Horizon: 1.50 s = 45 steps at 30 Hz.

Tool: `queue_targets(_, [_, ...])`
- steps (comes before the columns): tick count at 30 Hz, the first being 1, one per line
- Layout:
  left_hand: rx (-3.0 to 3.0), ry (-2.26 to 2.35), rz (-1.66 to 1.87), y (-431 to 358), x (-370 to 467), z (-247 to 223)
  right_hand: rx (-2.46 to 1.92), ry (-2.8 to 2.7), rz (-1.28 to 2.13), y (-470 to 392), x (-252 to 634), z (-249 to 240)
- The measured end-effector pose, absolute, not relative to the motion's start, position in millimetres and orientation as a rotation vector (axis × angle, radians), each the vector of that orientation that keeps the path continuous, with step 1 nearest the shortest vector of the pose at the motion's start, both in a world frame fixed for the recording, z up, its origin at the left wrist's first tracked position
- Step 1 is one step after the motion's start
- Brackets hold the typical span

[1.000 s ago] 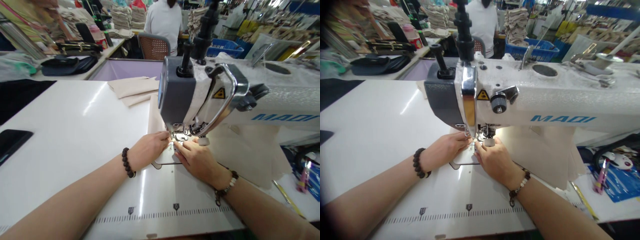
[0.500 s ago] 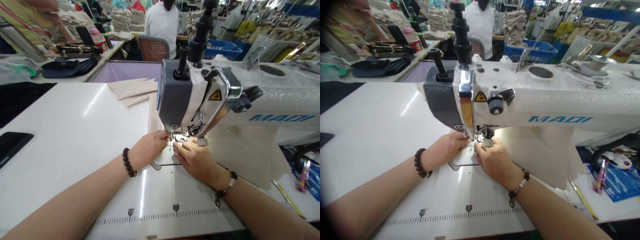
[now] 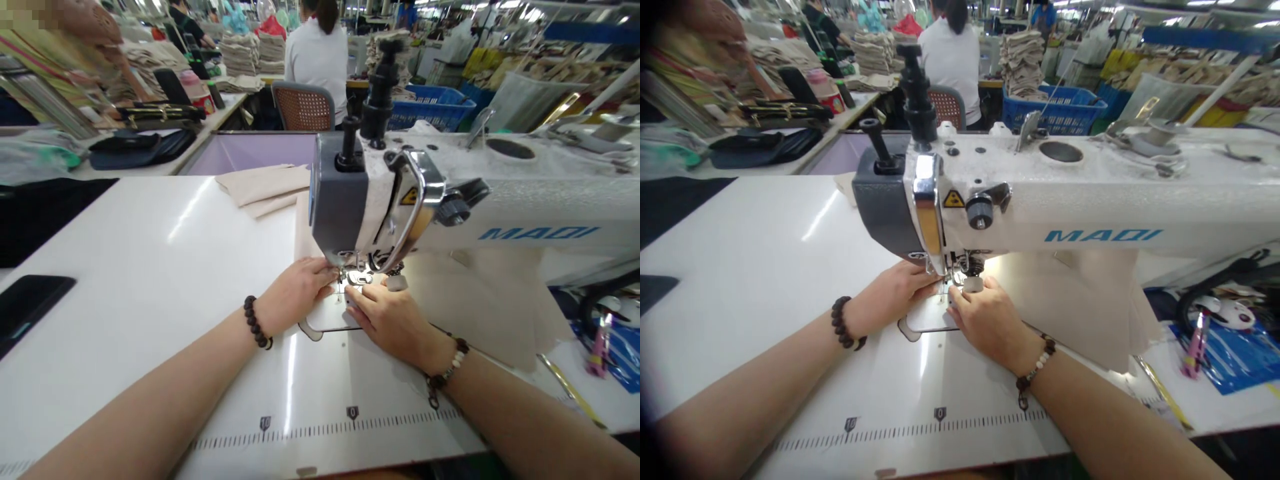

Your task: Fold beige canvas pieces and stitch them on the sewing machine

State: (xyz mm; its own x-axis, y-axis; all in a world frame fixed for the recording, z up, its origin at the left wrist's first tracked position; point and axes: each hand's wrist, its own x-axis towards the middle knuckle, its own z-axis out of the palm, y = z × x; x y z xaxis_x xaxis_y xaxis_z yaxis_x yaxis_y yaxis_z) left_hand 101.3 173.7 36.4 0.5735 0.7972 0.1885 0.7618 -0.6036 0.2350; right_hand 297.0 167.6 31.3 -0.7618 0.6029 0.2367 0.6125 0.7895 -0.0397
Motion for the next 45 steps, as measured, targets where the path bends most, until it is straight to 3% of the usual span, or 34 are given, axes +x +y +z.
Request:
queue_targets(4, [2.628, 1.494, 0.129, 151.6, 105.8, 56.7, -0.907, -2.757, -0.024, 167.8, 300.2, 32.1])
queue_targets(8, [2.59, 1.347, -0.137, 116.9, 115.5, 71.9, -0.785, -2.763, 0.017, 167.9, 304.7, 31.9])
queue_targets(15, [2.631, 1.184, 0.165, 103.5, 118.9, 48.9, -0.657, -2.773, 0.01, 167.8, 311.2, 32.8])
queue_targets(26, [2.717, 1.165, 0.193, 100.6, 115.2, 41.6, -0.364, -2.831, 0.06, 161.7, 317.8, 31.5])
queue_targets(45, [2.709, 1.185, 0.326, 137.6, 103.9, 37.4, -0.782, -2.783, 0.031, 168.8, 303.6, 31.4])
